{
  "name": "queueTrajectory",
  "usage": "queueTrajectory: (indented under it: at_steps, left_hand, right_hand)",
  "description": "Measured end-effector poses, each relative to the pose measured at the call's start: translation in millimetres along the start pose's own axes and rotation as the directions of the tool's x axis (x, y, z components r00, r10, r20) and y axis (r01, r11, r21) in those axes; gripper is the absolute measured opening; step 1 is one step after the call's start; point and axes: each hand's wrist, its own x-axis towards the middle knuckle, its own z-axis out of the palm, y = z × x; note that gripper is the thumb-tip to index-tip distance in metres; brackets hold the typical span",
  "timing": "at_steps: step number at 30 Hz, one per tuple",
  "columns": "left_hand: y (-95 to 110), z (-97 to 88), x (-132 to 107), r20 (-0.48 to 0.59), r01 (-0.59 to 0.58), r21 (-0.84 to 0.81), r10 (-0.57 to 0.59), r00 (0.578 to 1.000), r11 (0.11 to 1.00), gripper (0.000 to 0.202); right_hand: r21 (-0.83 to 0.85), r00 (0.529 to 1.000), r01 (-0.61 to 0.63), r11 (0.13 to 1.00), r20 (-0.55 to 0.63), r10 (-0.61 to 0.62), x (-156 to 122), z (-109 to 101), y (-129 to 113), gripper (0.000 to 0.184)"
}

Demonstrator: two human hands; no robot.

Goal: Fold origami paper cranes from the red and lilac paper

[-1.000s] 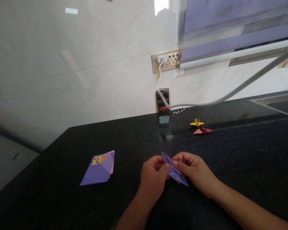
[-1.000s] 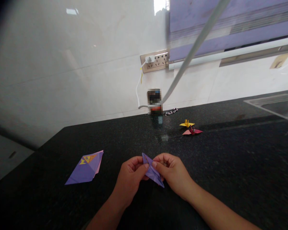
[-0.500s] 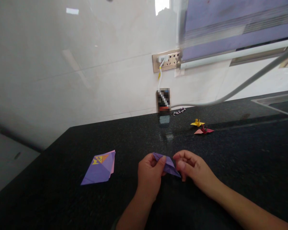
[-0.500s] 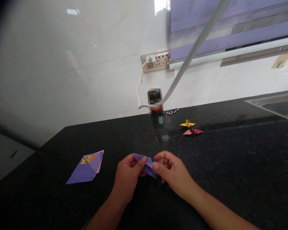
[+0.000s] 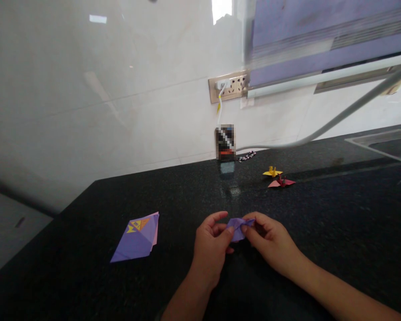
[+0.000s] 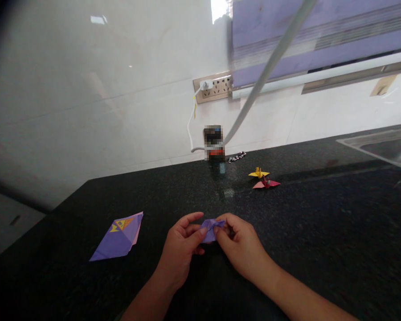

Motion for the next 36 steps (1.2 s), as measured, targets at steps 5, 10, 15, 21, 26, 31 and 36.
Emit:
queueTrajectory:
  at_steps: [5,10,15,21,26,31,36]
  left_hand:
    - [-4.5,3.0,-1.4,0.007,-0.041,0.153,0.040,0.999,0.987,0.031]
    - [-9.3,2.1,-0.5,-0.007,-0.098,0.154,0.101,0.995,0.983,0.030]
    - [-7.8,2.6,-0.9,-0.021,-0.112,0.160,0.116,0.993,0.981,0.029]
    - [-6.4,3.0,-0.9,-0.022,-0.121,0.195,0.128,0.992,0.973,0.027]
    - [-6.2,2.1,-1.5,-0.017,-0.138,0.191,0.144,0.989,0.972,0.027]
    - [-7.0,1.8,-0.5,0.000,-0.129,0.193,0.132,0.991,0.973,0.024]
    - [-9.9,2.3,0.1,0.009,-0.112,0.195,0.112,0.994,0.974,0.024]
  right_hand:
    - [-0.009,1.000,-0.011,1.000,-0.017,0.010,1.3,-0.8,2.2,0.013]
    - [-0.037,0.999,0.019,0.999,-0.031,-0.020,1.2,-1.4,0.5,0.013]
    - [-0.055,0.998,0.059,0.997,-0.032,-0.061,0.7,-2.3,-2.1,0.017]
    - [-0.068,0.998,0.058,0.996,-0.029,-0.060,-0.1,-2.8,-3.1,0.021]
    - [-0.011,1.000,0.012,1.000,-0.026,-0.012,-1.1,-3.1,-5.3,0.025]
    - [0.011,0.999,-0.015,1.000,-0.042,0.016,0.2,-3.8,-5.0,0.026]
    - [0.011,0.999,-0.032,0.999,-0.026,0.032,1.4,-2.8,-1.8,0.021]
